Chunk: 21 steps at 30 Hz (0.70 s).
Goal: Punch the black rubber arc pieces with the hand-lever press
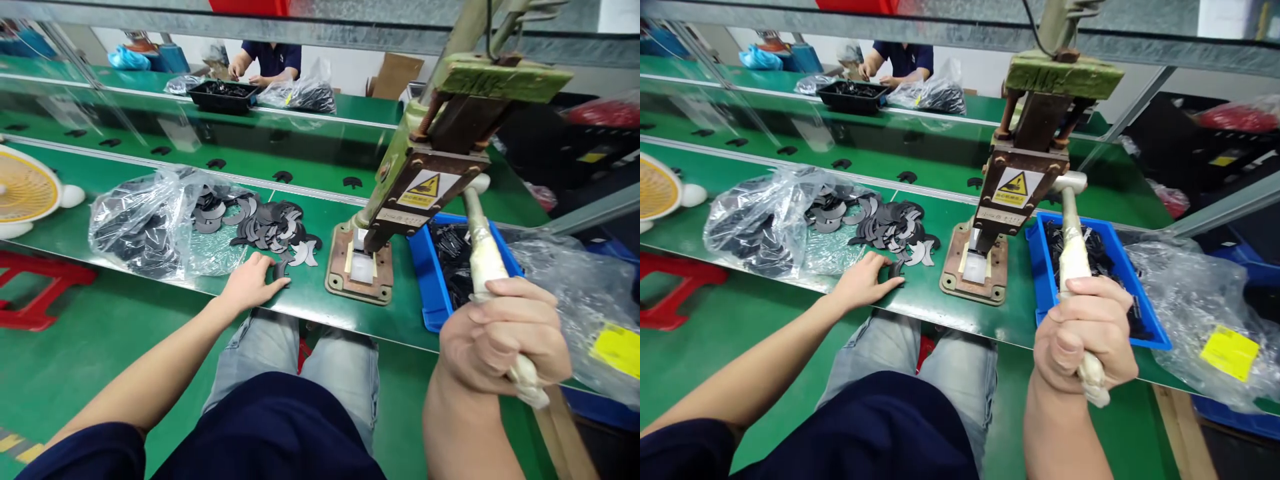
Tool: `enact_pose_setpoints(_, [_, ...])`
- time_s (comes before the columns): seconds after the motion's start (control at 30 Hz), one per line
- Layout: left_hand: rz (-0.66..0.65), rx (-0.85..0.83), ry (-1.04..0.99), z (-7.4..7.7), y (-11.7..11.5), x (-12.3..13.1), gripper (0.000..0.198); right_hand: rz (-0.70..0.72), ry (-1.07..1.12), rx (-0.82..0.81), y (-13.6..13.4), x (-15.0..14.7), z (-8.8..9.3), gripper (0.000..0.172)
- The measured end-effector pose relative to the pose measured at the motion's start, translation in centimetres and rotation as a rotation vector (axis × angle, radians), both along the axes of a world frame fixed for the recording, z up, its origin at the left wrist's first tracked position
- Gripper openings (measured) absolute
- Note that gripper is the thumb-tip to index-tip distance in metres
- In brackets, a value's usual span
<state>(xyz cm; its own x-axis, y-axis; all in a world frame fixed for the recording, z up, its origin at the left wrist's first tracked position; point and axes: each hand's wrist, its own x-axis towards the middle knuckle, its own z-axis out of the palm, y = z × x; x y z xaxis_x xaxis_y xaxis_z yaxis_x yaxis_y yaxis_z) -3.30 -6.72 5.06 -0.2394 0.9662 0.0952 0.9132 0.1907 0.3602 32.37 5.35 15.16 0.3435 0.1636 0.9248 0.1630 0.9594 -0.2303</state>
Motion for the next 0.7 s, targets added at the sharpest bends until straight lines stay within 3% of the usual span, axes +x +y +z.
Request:
enact_pose_setpoints(0.13, [0.010, 0.004, -0.145, -0.2, 0.4, 1.5, 0.041, 0.012, -0.031, -0.018, -0.2, 0.3, 0.0, 0.061])
enact_pose_setpoints(0.23, [-0.049, -0.052, -0.423, 0.8, 1.0, 2.2, 0.029, 0.000, -0.069, -0.044, -0.7, 0.4, 0.1, 0.056])
enact_pose_setpoints(0.33, [-0.076, -0.086, -0.698, 1.8, 2.2, 3.2, 0.033, -0.011, -0.086, -0.066, -1.2, 0.2, 0.3, 0.051])
enact_pose_setpoints(0.5, [-0.105, -0.042, -0.936, 3.1, 7.4, 6.3, 0.036, 0.042, -0.139, -0.064, -1.7, 0.4, 0.6, 0.048])
enact_pose_setpoints(0.7, [-0.210, -0.069, -0.966, 3.7, 13.7, 10.4, 0.024, 0.048, -0.223, -0.115, -2.2, 1.2, 0.7, 0.046])
